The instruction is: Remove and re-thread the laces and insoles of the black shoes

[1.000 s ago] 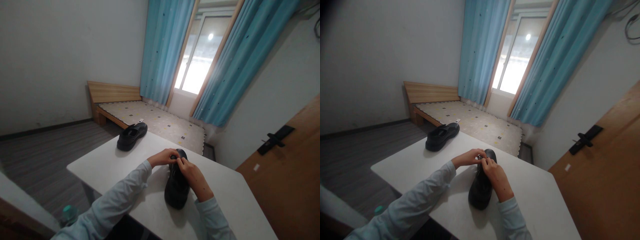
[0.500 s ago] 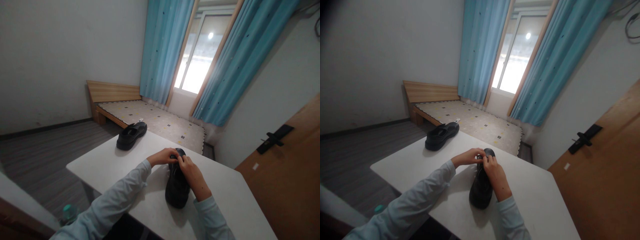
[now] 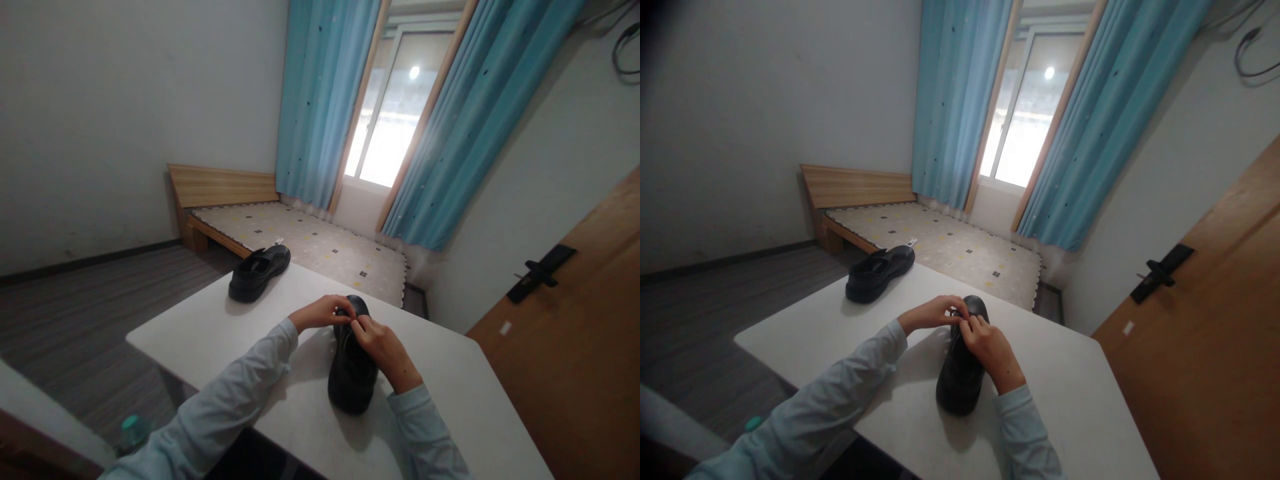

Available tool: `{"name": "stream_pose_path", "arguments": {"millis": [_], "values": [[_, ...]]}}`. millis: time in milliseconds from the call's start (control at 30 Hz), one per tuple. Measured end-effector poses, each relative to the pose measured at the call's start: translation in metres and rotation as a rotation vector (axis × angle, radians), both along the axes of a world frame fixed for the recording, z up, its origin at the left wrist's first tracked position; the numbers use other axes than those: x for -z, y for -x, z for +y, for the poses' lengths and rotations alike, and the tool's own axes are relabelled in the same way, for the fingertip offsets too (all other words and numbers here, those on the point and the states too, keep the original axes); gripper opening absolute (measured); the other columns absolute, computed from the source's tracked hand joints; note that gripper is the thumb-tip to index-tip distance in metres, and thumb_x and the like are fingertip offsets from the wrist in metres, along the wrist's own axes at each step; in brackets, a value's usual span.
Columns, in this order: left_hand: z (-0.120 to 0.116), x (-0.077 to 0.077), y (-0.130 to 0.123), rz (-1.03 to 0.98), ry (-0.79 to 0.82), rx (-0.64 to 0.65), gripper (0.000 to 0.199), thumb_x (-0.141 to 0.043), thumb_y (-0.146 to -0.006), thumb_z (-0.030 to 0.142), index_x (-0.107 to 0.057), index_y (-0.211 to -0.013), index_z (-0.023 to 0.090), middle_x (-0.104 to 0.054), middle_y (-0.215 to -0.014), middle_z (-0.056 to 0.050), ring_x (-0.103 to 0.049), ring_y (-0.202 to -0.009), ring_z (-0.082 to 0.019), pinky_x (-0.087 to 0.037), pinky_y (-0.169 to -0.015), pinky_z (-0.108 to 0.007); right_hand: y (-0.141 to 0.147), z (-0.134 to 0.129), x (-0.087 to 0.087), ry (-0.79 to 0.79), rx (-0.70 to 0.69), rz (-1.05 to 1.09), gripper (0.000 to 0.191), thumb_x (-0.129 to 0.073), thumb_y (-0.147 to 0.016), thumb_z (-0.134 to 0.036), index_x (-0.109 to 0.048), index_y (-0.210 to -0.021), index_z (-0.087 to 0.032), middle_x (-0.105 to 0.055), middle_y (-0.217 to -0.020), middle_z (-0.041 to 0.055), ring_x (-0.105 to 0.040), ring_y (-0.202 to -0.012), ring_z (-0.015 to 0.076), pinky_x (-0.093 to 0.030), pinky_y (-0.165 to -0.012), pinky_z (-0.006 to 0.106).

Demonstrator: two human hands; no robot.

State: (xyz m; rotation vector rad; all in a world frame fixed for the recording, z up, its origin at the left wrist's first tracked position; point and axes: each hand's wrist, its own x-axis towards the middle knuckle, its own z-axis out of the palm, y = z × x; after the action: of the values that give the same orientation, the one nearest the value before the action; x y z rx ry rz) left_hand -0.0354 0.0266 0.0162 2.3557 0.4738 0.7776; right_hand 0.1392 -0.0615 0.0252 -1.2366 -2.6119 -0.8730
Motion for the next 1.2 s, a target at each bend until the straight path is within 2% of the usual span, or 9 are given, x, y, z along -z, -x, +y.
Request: {"name": "stream_pose_path", "arguments": {"millis": [267, 533, 667, 800, 867, 967, 1067, 1200], "values": [[0.002, 0.005, 0.000, -0.034, 0.022, -0.010, 0.020, -0.060, -0.081, 0.030, -0.067, -0.090, 0.014, -0.064, -0.091, -0.005, -0.056, -0.084, -0.013, -0.042, -0.077, -0.023, -0.003, -0.003, -0.005, -0.086, -0.138, -0.045, 0.018, -0.044, -0.090, -0.008, -0.061, -0.093, -0.014, -0.062, -0.090, 0.0096, -0.058, -0.081, 0.0184, -0.048, -0.064, 0.028], [0.000, 0.000, 0.002, -0.041, 0.005, 0.050, 0.018, -0.058, -0.082, 0.029, -0.067, -0.089, 0.014, -0.064, -0.090, -0.004, -0.057, -0.085, -0.013, -0.042, -0.079, -0.024, -0.008, -0.003, 0.000, -0.118, -0.163, -0.046, 0.024, -0.040, -0.090, -0.006, -0.064, -0.089, -0.011, -0.060, -0.074, 0.0076, -0.056, -0.070, 0.0181, -0.047, -0.059, 0.029], [-0.005, -0.007, 0.002, -0.017, 0.000, 0.040, 0.021, -0.058, -0.081, 0.032, -0.066, -0.091, 0.015, -0.063, -0.092, -0.005, -0.056, -0.086, -0.014, -0.042, -0.082, -0.025, -0.013, 0.000, 0.005, -0.073, -0.180, 0.086, 0.021, -0.042, -0.090, -0.009, -0.063, -0.089, -0.012, -0.061, -0.076, 0.0077, -0.056, -0.074, 0.0181, -0.048, -0.063, 0.029], [-0.013, -0.011, -0.001, 0.079, -0.045, -0.009, 0.034, -0.070, -0.070, 0.036, -0.062, -0.097, 0.017, -0.056, -0.097, -0.005, -0.051, -0.093, -0.018, -0.041, -0.086, -0.030, -0.017, 0.007, 0.011, 0.036, -0.212, 0.352, 0.016, -0.047, -0.090, -0.018, -0.062, -0.086, -0.015, -0.062, -0.080, 0.0082, -0.057, -0.078, 0.0185, -0.050, -0.066, 0.029], [-0.017, -0.011, -0.003, 0.137, -0.071, -0.045, 0.042, -0.073, -0.064, 0.033, -0.059, -0.100, 0.018, -0.052, -0.101, -0.006, -0.047, -0.098, -0.022, -0.039, -0.089, -0.034, -0.018, 0.012, 0.014, 0.079, -0.244, 0.489, 0.013, -0.050, -0.088, -0.019, -0.062, -0.086, -0.016, -0.062, -0.080, 0.0080, -0.057, -0.077, 0.0188, -0.051, -0.067, 0.030], [-0.020, -0.011, -0.003, 0.201, -0.069, -0.065, 0.044, -0.071, -0.062, 0.027, -0.055, -0.102, 0.019, -0.048, -0.103, -0.006, -0.043, -0.101, -0.024, -0.038, -0.092, -0.037, -0.020, 0.017, 0.019, 0.125, -0.280, 0.623, 0.009, -0.053, -0.085, -0.018, -0.062, -0.085, -0.018, -0.062, -0.079, 0.0072, -0.058, -0.076, 0.0192, -0.051, -0.067, 0.031], [-0.021, -0.011, -0.002, 0.226, -0.053, -0.061, 0.042, -0.067, -0.062, 0.022, -0.053, -0.101, 0.019, -0.046, -0.102, -0.005, -0.041, -0.100, -0.023, -0.038, -0.091, -0.036, -0.019, 0.020, 0.023, 0.139, -0.286, 0.654, 0.010, -0.053, -0.086, -0.018, -0.063, -0.087, -0.018, -0.063, -0.078, 0.0071, -0.058, -0.075, 0.0196, -0.051, -0.066, 0.032], [-0.022, -0.009, -0.005, 0.226, -0.087, -0.107, 0.038, -0.065, -0.061, 0.021, -0.051, -0.096, 0.018, -0.046, -0.100, -0.005, -0.041, -0.097, -0.022, -0.040, -0.087, -0.034, -0.017, 0.018, 0.023, 0.117, -0.267, 0.589, 0.014, -0.049, -0.089, -0.021, -0.064, -0.088, -0.020, -0.063, -0.080, 0.0074, -0.058, -0.077, 0.0194, -0.051, -0.068, 0.032]]}}
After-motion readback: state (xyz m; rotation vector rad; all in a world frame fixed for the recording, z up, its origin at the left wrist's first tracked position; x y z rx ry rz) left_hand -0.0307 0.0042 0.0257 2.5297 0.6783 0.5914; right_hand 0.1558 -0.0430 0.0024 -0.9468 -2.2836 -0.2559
